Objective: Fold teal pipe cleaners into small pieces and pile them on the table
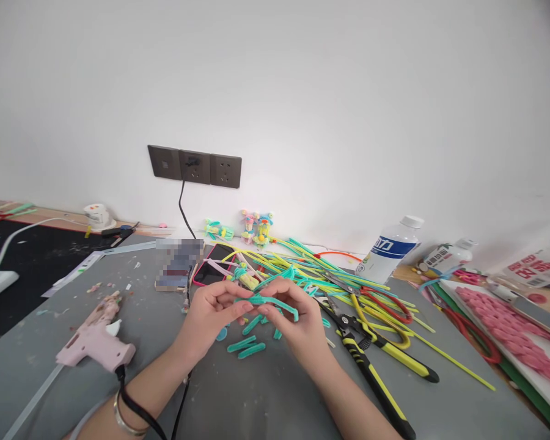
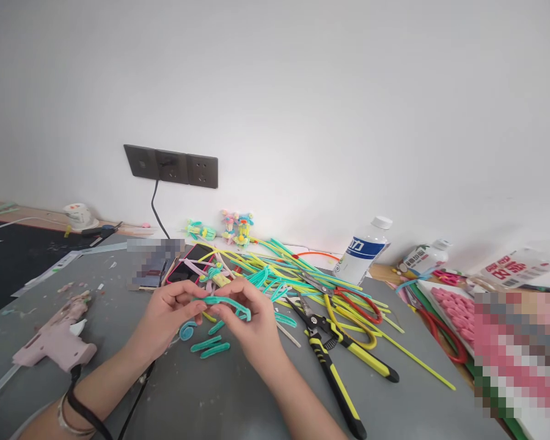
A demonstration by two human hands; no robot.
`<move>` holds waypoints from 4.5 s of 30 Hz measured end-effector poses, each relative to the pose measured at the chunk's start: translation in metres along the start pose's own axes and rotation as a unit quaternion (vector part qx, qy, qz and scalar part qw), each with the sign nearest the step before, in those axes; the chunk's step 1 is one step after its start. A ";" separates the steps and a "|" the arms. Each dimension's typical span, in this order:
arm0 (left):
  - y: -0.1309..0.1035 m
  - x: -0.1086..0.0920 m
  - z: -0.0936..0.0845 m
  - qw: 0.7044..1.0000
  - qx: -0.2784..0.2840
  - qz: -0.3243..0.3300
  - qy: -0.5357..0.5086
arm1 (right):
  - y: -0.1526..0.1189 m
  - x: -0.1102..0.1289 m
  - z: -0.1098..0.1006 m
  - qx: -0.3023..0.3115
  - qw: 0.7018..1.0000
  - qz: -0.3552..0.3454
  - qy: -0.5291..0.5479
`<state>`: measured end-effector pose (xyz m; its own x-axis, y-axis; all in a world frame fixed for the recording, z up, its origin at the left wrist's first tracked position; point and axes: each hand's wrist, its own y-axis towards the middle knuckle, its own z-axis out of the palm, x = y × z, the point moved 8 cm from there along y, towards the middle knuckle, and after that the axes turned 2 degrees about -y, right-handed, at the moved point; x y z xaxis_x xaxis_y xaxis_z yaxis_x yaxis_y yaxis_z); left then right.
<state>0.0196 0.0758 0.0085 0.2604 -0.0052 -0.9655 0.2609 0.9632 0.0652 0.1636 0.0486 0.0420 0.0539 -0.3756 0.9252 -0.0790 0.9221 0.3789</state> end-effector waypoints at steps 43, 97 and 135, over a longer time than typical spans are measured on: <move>-0.003 0.016 0.017 0.987 0.129 -0.086 -0.035 | 0.001 0.006 0.001 0.052 0.982 -0.085 -0.158; -0.005 -0.022 -0.003 0.989 -0.028 0.094 0.110 | -0.009 -0.041 0.014 0.130 0.931 0.294 0.175; -0.002 -0.019 -0.004 0.996 -0.035 0.078 -0.018 | 0.001 0.020 -0.004 0.063 0.952 -0.151 -0.258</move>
<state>0.0106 0.0754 0.0252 0.3257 0.1386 -0.9353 0.1500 0.9691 0.1958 0.1687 0.0422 0.0612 -0.4005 -0.6482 0.6477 -0.2583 0.7580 0.5989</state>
